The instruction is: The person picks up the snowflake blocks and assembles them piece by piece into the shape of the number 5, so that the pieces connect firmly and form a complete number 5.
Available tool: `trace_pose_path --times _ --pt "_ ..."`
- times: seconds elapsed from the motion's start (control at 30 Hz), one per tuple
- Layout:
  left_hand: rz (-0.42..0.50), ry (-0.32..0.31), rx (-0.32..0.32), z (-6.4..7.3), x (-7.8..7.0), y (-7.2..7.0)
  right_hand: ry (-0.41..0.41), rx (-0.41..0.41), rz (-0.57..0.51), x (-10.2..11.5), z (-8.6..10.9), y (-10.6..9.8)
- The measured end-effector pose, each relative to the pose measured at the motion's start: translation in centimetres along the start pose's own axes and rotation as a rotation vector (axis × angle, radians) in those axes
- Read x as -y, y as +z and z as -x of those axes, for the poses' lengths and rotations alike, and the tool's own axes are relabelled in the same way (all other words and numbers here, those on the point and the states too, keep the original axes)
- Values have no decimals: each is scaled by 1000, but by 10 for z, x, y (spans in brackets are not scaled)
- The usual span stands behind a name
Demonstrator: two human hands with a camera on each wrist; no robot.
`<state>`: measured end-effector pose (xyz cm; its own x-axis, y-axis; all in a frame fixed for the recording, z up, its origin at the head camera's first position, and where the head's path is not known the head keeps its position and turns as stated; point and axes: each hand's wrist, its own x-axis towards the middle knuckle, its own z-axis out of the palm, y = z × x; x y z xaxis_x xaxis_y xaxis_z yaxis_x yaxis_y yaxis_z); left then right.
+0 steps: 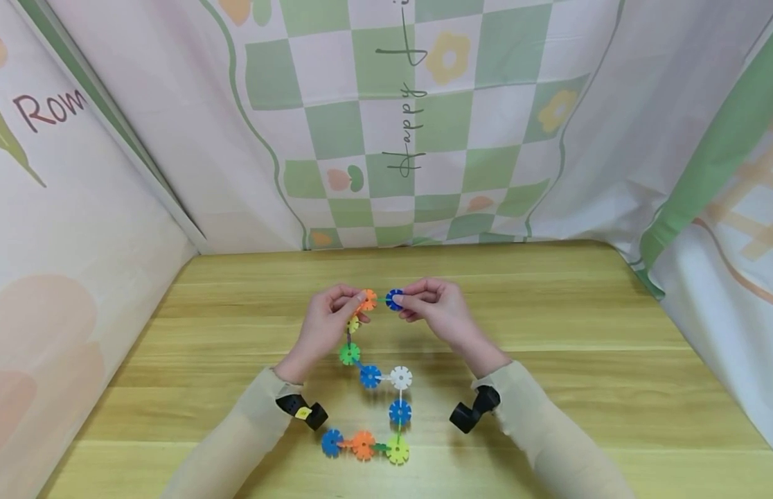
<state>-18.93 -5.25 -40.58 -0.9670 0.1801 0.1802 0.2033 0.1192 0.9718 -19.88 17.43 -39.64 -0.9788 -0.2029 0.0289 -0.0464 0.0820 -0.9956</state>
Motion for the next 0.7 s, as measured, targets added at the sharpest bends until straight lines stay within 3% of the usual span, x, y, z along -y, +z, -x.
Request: trace_pose_path --times 0.43,0.7 --pt "38 12 3 -5 2 -3 -34 -21 -58 3 -3 0" --pt "-21 12 -13 -12 4 -5 -54 -29 -66 6 -11 -4"
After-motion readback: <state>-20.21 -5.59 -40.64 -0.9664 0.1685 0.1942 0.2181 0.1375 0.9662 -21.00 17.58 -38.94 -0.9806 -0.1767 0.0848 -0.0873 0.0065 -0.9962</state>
